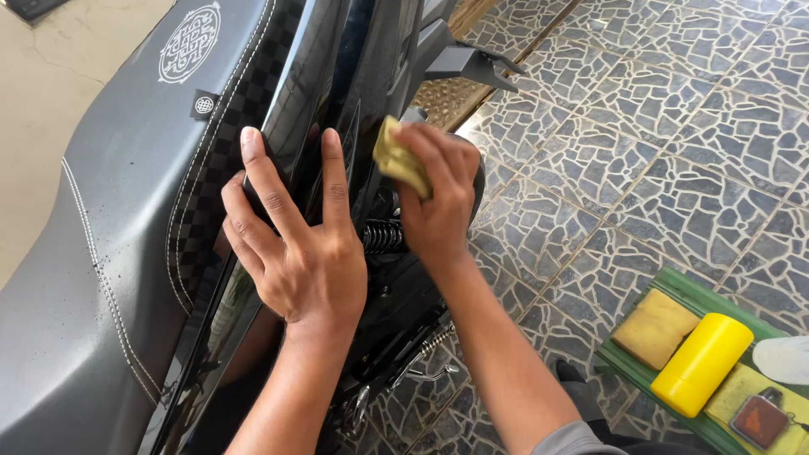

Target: The person cleans the side panel of a black motorcycle using a yellow sponge. They wipe the surface near the seat and rear suspension, occasionally folding the sponge to use a clean side.

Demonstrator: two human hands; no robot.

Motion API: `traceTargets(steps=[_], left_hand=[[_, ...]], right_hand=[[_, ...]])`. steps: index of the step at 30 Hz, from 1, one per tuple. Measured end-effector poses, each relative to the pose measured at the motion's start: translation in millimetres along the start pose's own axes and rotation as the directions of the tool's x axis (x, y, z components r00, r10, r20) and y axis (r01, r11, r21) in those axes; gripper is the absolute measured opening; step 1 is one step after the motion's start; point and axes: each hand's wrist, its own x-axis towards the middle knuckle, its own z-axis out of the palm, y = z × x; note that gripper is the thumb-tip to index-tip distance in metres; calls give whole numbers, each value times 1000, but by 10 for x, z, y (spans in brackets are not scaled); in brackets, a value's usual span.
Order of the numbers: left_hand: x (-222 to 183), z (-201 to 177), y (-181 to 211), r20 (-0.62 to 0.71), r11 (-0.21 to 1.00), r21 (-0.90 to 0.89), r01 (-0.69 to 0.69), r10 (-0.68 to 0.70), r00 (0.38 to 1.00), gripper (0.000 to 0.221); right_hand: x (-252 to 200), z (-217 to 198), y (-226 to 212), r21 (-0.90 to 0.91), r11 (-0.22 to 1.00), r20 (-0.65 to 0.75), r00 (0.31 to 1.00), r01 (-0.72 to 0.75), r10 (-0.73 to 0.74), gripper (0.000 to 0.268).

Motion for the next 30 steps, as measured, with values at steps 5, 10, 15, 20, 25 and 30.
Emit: traceTargets(steps=[5,10,15,20,25,30], left_hand=[[5,-22,1,-17,1000,-7,-2,2,1000,37],[44,-49,20,-26,1000,16,1,-1,1000,36],[49,-45,23,-34,1000,-3,8,-9,999,35],[42,-59,19,-26,999,-46,7,-8,1000,33],[-42,-87,-262,90,985,-162,-56,71,993,33],[-133,-81,-553,234,930,-263,-256,319,918,49]], right_hand=[[-147,-75,-155,62,997,27,999,35,-37,29],[401,89,112,-30,996,-35,996,84,-85,25],[415,185,292,-29,998,-43,998,47,-48,29],[-438,-26,-226,77,996,7,999,-37,37,33],[-980,-109,-498,257,954,114,985,-153,127,36],[-437,113,-92,94,996,-47,999,-12,17,36]])
